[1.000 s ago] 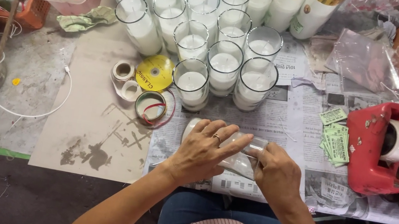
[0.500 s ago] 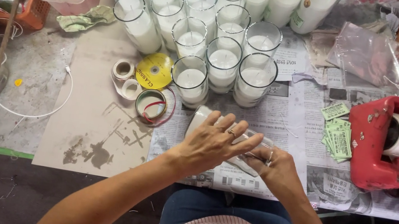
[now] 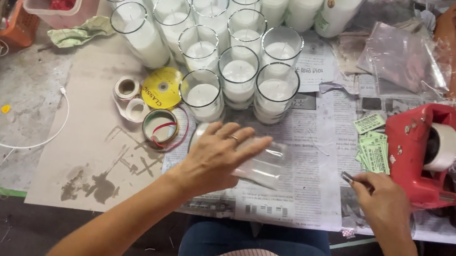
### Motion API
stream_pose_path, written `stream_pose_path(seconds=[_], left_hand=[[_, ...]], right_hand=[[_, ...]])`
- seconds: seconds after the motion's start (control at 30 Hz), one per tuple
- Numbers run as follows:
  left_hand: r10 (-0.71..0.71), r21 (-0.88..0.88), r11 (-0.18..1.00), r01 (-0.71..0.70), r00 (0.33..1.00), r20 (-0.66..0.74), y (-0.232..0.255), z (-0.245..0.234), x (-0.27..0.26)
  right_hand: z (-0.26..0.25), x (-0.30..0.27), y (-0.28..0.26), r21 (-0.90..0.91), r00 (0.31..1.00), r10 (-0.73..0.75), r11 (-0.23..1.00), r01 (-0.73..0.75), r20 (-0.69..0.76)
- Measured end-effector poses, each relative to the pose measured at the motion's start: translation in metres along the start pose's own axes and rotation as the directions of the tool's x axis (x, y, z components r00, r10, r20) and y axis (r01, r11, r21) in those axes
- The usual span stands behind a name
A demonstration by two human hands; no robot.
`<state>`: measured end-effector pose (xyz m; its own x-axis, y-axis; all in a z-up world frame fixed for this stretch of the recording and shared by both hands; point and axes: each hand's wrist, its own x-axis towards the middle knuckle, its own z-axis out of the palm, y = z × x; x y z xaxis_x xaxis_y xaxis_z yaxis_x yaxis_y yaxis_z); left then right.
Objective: Applying gold decorative labels to the rims of glass candle jars at a workbench.
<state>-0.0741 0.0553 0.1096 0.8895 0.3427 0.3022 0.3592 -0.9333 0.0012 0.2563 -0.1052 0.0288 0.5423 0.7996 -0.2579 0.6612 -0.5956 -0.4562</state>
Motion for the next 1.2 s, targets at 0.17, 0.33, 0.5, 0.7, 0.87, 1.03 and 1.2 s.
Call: stream_pose_path(seconds=[0.17, 0.33, 0.5, 0.7, 0.87, 1.03, 1.2], left_hand=[[-0.408, -0.679, 0.666, 0.308, 0.913, 0.013, 0.005, 0.042, -0.013], [-0.527, -0.851, 0.452, 0.266, 0.85, -0.014, 0.009, 0.081, -0.013], [-0.521, -0.86, 0.347, 0.373, 0.84, 0.153, 0.007, 0.076, 0.0], [-0.505, -0.846, 0.298, 0.442, 0.825, 0.253, -0.007, 0.067, -0.005], [-0.515, -0.845, 0.328, 0.422, 0.83, 0.214, -0.016, 0.073, -0.023], [-0.615, -0.821, 0.365, 0.439, 0.776, 0.142, 0.009, 0.086, -0.054], [-0.786, -0.826, 0.218, 0.52, 0.595, 0.167, 0.061, 0.085, -0.071]], right_hand=[[0.043, 0.018, 0.009, 0.279, 0.98, -0.121, 0.946, 0.162, -0.159], [0.075, 0.042, -0.008, 0.468, 0.995, -0.09, 0.878, 0.096, -0.035], [0.081, 0.057, 0.006, 0.166, 0.984, -0.156, 0.972, 0.168, -0.087], [0.077, 0.107, 0.053, -0.251, 0.909, -0.319, 0.934, 0.254, -0.269], [0.067, 0.174, 0.042, -0.487, 0.895, -0.388, 0.839, 0.243, -0.22], [0.109, 0.229, 0.073, -0.638, 0.897, -0.421, 0.729, 0.248, -0.134], [0.065, 0.174, 0.024, -0.653, 0.878, -0.458, 0.708, 0.268, -0.136]])
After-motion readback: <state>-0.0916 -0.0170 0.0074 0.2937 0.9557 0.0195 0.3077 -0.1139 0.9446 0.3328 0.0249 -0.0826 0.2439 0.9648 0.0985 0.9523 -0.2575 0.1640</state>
